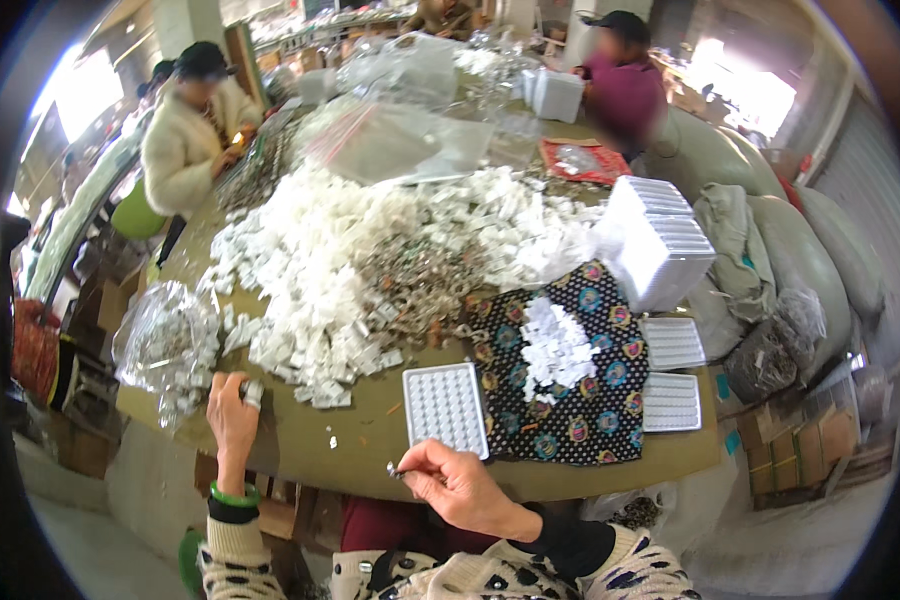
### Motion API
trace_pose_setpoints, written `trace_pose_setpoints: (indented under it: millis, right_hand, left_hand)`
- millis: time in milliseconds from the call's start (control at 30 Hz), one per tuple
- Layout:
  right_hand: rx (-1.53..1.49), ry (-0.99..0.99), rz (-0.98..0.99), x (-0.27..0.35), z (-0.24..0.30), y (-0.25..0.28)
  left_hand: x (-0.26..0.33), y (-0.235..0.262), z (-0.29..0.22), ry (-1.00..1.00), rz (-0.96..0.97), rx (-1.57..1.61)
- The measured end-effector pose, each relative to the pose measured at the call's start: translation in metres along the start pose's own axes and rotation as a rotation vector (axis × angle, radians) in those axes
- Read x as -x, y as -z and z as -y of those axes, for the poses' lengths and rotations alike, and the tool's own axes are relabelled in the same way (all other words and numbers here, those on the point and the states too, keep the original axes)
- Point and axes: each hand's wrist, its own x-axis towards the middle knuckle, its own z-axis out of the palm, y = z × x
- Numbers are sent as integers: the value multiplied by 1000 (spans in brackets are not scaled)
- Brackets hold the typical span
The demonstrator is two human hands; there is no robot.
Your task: The person repeatedly picks small white plastic housings and metal contacts from a table, inserts the contacts into the housings, and places the assembled units into a white tray. The person handles items one at a time and continues the cycle throughout the clip.
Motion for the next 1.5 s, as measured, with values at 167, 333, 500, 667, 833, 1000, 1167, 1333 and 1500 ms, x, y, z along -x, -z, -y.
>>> trace_pose_setpoints:
  millis: [167, 333, 500, 667, 833, 1000, 1167, 1333, 1500]
  right_hand:
    - [13, -94, 13, 3, -2, 2]
    - [91, -57, 44, 6, -4, -3]
    - [148, -58, 55, 10, -6, -5]
    - [161, -75, 55, 14, -4, -3]
    - [161, -62, 75, 15, -1, -6]
    - [170, -81, 105, 14, 0, -6]
    - [128, -91, 86, 13, -1, -6]
    - [35, -6, 20, 7, 0, -5]
    - [-64, 45, -59, -2, 7, -5]
  left_hand:
    - [16, -4, -11, -30, -38, 196]
    - [21, -10, -14, -35, -92, 254]
    - [18, -13, -17, 24, -77, 172]
    - [26, -17, -18, 100, -214, 271]
    - [35, -16, -4, 187, -148, 390]
    - [40, -12, 1, 182, -85, 331]
    - [39, 2, -3, 176, -3, 271]
    - [51, 18, -47, 137, -70, 607]
    - [79, 28, -129, 527, 343, 1400]
